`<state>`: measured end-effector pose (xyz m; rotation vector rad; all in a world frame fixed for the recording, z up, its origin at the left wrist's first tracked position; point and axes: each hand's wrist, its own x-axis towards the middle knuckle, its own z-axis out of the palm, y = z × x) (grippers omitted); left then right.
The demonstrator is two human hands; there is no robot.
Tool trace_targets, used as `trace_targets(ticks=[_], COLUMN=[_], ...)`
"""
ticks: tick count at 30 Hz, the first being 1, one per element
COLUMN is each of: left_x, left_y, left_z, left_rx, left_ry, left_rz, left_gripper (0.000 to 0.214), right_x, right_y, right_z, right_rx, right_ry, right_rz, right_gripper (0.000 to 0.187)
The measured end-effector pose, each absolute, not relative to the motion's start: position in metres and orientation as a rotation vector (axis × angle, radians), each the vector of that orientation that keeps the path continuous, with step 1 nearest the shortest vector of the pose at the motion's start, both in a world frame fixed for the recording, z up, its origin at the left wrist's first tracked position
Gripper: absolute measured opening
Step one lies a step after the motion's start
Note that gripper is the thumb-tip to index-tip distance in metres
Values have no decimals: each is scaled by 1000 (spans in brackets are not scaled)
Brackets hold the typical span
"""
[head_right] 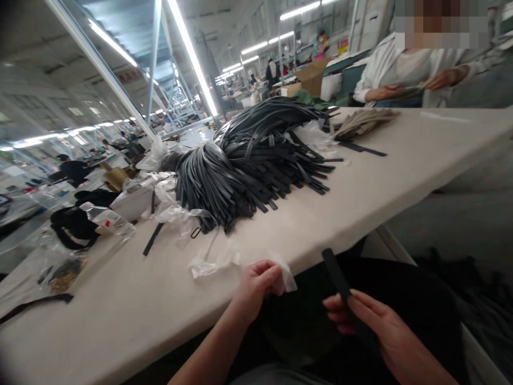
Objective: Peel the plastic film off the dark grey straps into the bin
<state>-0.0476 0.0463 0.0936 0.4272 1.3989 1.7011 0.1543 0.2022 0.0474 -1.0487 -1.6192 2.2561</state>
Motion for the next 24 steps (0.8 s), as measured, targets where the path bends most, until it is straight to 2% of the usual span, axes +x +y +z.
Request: trace_targets(ticks=[4, 9, 16, 20, 24], left_x=[-24, -18, -26, -46, -75], left_y=[41, 32, 28, 28, 31], left_z=[89, 82, 76, 77, 91], left_rx=[504, 431, 431, 624, 710], left_ry=[1409, 1427, 1533, 1735, 1802], left_rz=[1615, 1592, 1583, 1507, 1423], left_gripper=[38, 41, 36, 21, 25], right_x=[126, 93, 59, 41, 23], right_y=[191, 188, 201, 209, 213], right_z=[73, 79, 89, 108, 121], right_rx=[-632, -454, -657, -573, -486], right_ry=[-1389, -1296, -1515, -1731, -1874], right_rz=[2735, 2887, 2386, 2130, 2001], right_gripper=[43, 38, 41, 44, 46])
